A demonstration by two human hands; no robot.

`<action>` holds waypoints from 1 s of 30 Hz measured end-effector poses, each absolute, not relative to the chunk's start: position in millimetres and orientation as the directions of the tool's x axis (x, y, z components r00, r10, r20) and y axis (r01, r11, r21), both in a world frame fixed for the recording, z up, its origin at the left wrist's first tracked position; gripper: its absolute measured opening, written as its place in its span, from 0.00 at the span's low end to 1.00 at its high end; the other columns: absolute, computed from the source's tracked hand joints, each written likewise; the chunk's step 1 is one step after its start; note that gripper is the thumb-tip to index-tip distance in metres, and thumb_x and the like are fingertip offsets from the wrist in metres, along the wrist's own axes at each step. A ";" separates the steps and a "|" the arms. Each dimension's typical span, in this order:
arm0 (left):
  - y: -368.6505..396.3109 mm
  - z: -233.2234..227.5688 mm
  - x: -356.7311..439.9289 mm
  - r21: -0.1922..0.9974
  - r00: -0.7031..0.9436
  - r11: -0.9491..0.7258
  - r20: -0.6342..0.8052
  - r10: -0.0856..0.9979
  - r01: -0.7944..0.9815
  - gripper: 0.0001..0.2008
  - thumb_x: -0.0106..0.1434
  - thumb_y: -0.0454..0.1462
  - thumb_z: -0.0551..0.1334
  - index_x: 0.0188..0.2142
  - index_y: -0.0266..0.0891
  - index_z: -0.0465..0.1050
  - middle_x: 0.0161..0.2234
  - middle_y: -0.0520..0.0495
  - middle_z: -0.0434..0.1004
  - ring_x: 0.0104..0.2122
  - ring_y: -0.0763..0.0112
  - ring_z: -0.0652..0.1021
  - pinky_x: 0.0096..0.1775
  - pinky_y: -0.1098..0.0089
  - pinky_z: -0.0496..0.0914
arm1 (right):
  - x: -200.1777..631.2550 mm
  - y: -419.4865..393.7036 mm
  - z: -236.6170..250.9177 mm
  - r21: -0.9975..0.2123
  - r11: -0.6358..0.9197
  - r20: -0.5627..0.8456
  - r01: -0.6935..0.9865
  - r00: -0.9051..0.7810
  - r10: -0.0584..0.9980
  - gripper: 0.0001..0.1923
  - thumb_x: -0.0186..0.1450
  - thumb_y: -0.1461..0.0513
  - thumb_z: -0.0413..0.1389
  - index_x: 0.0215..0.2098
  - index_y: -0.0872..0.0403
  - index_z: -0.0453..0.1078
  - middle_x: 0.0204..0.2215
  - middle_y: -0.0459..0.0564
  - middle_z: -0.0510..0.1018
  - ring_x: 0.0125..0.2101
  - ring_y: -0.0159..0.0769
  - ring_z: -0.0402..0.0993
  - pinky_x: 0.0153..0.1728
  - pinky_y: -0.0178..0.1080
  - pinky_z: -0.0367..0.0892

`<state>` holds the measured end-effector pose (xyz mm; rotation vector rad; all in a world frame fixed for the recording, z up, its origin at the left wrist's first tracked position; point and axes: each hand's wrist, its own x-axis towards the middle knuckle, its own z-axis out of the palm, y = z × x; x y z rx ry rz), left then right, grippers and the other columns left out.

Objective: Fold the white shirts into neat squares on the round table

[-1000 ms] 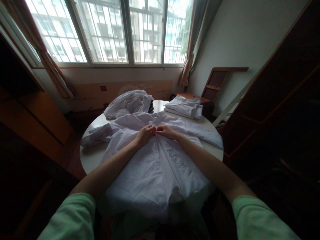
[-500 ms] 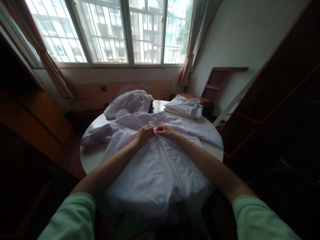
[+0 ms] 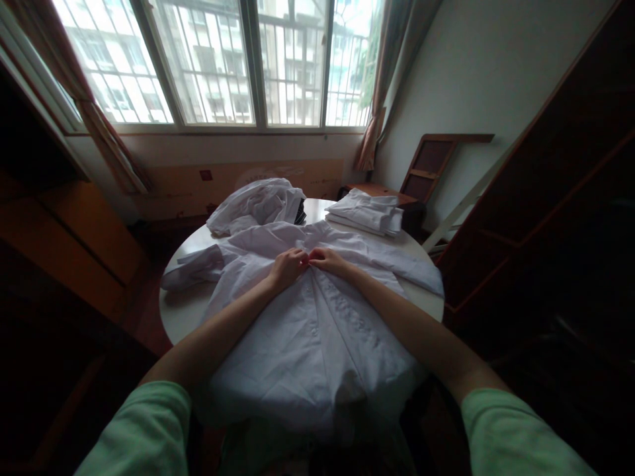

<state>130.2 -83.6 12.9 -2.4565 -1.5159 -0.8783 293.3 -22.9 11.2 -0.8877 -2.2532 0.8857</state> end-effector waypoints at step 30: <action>-88.0 15.7 132.4 0.040 0.366 -0.447 0.513 0.777 0.894 0.07 0.63 0.35 0.55 0.36 0.39 0.72 0.34 0.45 0.74 0.37 0.67 0.73 0.36 0.70 0.66 | 289.6 -31.1 19.3 -0.325 0.771 0.268 0.548 -0.728 0.631 0.10 0.64 0.69 0.49 0.36 0.60 0.72 0.34 0.54 0.77 0.34 0.33 0.70 0.38 0.34 0.62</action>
